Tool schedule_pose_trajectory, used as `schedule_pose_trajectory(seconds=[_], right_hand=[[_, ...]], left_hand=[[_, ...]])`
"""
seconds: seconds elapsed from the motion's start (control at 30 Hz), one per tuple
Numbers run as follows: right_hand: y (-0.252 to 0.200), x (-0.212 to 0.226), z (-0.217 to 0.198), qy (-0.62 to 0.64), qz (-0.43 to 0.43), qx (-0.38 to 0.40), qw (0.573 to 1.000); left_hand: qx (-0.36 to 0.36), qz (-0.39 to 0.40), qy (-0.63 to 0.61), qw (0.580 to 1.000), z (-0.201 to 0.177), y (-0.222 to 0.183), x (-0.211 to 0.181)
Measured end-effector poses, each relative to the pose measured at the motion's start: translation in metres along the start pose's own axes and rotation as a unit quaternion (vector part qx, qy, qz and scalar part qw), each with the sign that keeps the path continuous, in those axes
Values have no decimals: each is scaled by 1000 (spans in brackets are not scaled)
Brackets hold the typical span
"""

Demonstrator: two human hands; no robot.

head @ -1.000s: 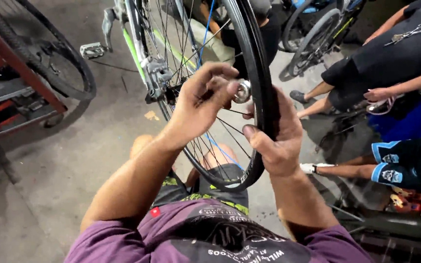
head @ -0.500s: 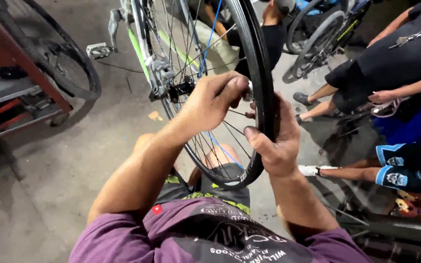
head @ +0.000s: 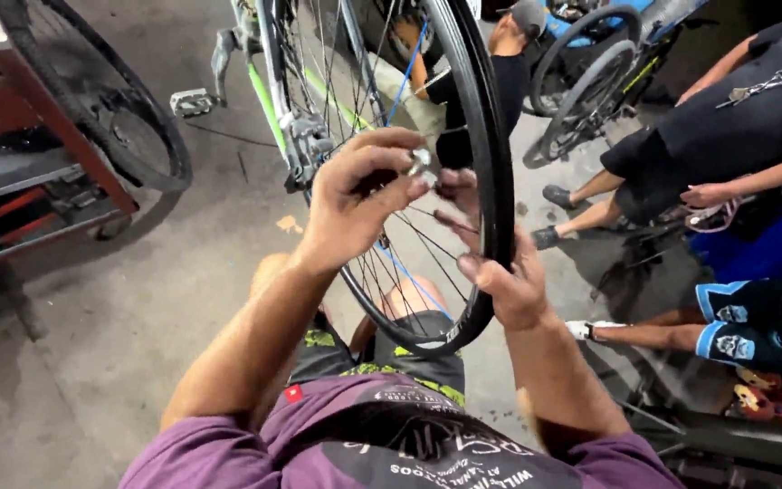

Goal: Inspecting and adjusting the hub and axle components of a bicycle wheel.

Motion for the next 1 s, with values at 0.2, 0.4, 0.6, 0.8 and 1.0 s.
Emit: schedule_pose_trajectory(seconds=[0.2,0.4,0.6,0.8,1.0], right_hand=[[-5,8,4,2,34,40,999],[-8,4,3,12,33,48,998],[-11,1,1,35,50,55,997],[-18,-4,-4,43,44,62,996],[15,24,-7,-67,25,-8,997]], left_hand=[[-8,68,90,994,-11,20,-16],[-10,63,179,982,-5,50,-24],[26,78,173,981,0,55,-16],[128,118,204,963,-10,74,-31],[210,186,204,938,10,72,-31]])
Point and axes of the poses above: each hand's wrist, its own y-axis towards the middle knuckle, its own z-axis out of the palm, x = y × z, the point moved 5 cm from there along y, towards the middle knuckle, and after that the axes turned 14 degrees about y, right-handed, at the moved point
